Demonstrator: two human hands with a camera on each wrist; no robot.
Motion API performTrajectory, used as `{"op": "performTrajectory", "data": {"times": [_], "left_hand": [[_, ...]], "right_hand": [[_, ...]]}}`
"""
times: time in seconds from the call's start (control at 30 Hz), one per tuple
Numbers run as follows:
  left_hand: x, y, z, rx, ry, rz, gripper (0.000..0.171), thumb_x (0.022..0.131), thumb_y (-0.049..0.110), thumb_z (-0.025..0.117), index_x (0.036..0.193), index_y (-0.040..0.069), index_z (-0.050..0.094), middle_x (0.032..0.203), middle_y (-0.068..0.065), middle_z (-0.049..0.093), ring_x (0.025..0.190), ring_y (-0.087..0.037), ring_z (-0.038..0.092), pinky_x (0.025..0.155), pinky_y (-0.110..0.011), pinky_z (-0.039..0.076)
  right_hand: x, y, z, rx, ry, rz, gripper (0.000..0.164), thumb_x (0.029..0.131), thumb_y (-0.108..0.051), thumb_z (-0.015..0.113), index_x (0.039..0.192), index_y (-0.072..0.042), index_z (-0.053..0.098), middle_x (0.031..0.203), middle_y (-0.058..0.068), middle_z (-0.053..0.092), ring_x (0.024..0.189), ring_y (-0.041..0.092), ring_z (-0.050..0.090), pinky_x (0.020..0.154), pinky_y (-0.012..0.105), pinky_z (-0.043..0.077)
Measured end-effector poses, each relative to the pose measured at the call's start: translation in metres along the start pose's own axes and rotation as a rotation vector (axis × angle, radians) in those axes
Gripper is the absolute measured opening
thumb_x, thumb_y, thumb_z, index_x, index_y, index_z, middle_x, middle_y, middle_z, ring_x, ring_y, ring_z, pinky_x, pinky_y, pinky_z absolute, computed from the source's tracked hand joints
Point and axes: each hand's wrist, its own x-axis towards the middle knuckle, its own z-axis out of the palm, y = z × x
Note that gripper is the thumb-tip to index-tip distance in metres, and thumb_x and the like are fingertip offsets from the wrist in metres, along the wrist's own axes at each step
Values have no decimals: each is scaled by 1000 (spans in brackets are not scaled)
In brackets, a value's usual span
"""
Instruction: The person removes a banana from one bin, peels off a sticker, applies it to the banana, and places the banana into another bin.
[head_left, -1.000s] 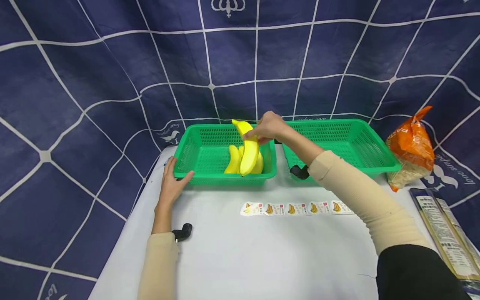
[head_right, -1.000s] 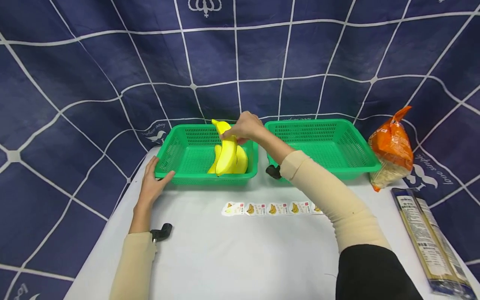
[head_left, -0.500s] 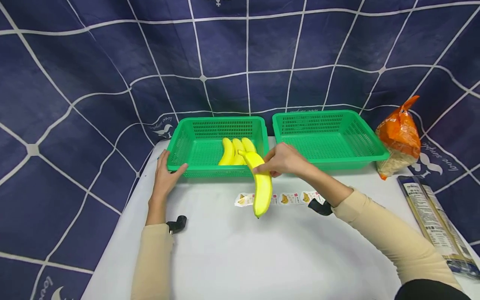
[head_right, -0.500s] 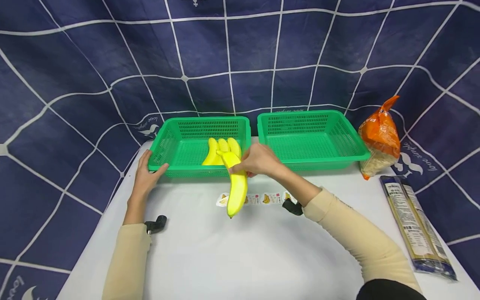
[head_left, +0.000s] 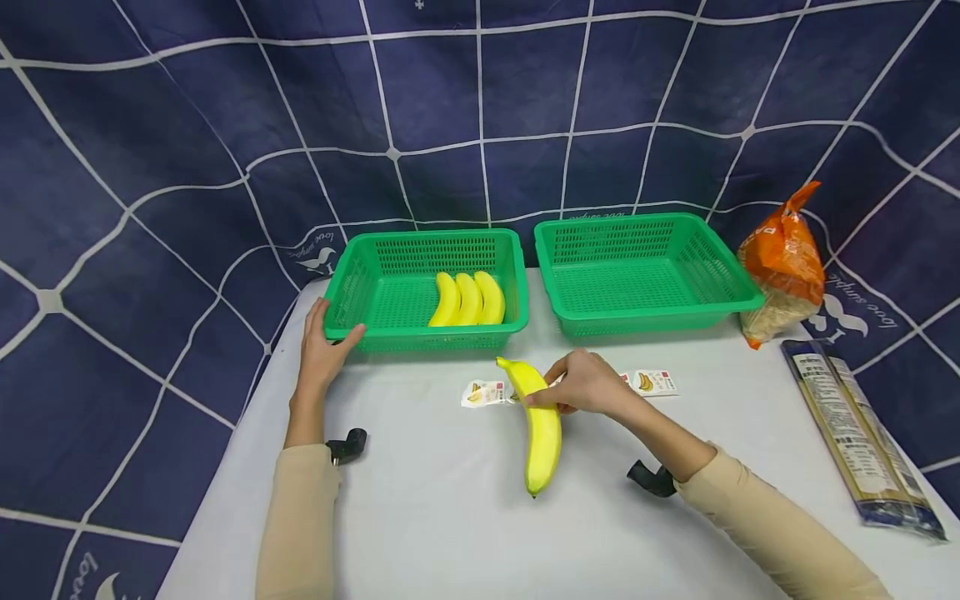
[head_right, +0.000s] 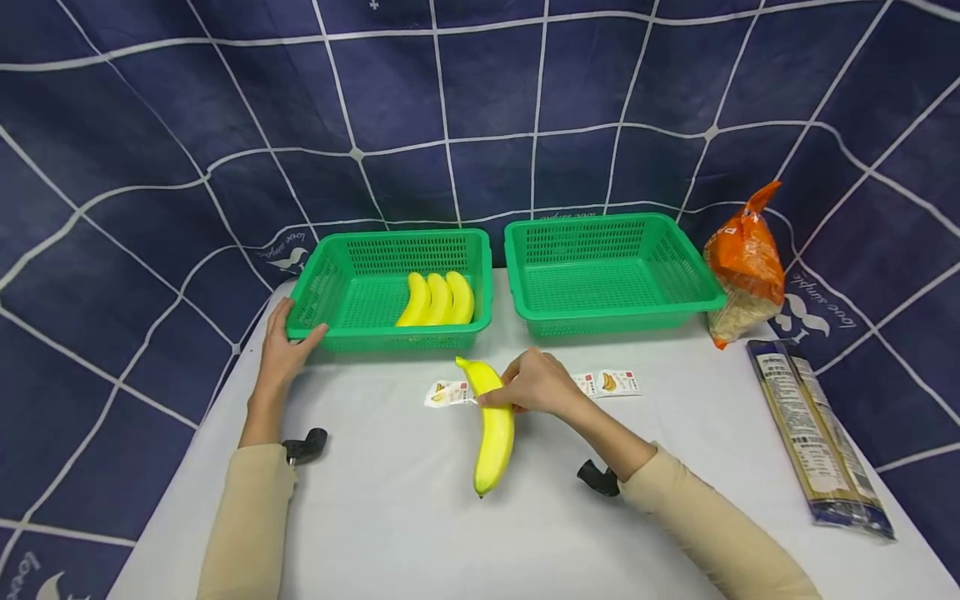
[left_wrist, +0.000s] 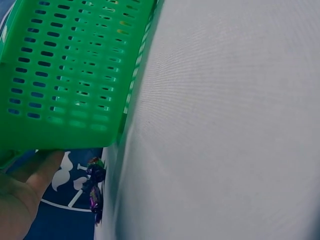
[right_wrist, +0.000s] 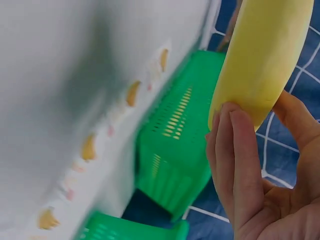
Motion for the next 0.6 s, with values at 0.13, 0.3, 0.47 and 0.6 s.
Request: {"op": "performTrajectory", "data": {"times": [0.13, 0.3, 0.47, 0.6], "left_hand": [[-3, -2, 1, -12, 12, -32, 92, 88, 42, 68, 158, 15, 13, 166, -3, 7, 153, -28, 7, 123, -52, 12], [-5, -4, 2, -40, 32, -32, 93, 88, 42, 69, 157, 13, 14, 166, -2, 8, 153, -27, 7, 123, -50, 12], [-4, -3, 5, -75, 58, -23, 93, 87, 38, 70, 157, 12, 15, 165, -2, 10, 153, -26, 8, 124, -48, 11], [-4, -3, 8, -100, 78, -15, 93, 87, 40, 70, 156, 12, 16, 165, -1, 11, 153, -24, 9, 124, -46, 11]], "right_hand": [[-3, 16, 15, -5, -14, 32, 54, 65, -41, 88, 99, -1, 73, 70, 3, 70, 64, 23, 71, 57, 27, 53], [-7, 31, 32, -5, -8, 56, 46, 63, -39, 89, 91, -6, 73, 64, 2, 69, 59, 20, 68, 54, 25, 49], [-9, 40, 44, -15, -14, 43, 42, 62, -36, 90, 87, -7, 74, 64, 2, 68, 55, 17, 65, 52, 26, 49], [-10, 45, 50, -30, -25, 43, 39, 63, -34, 90, 86, -7, 74, 63, 1, 67, 54, 16, 64, 51, 25, 49]]}}
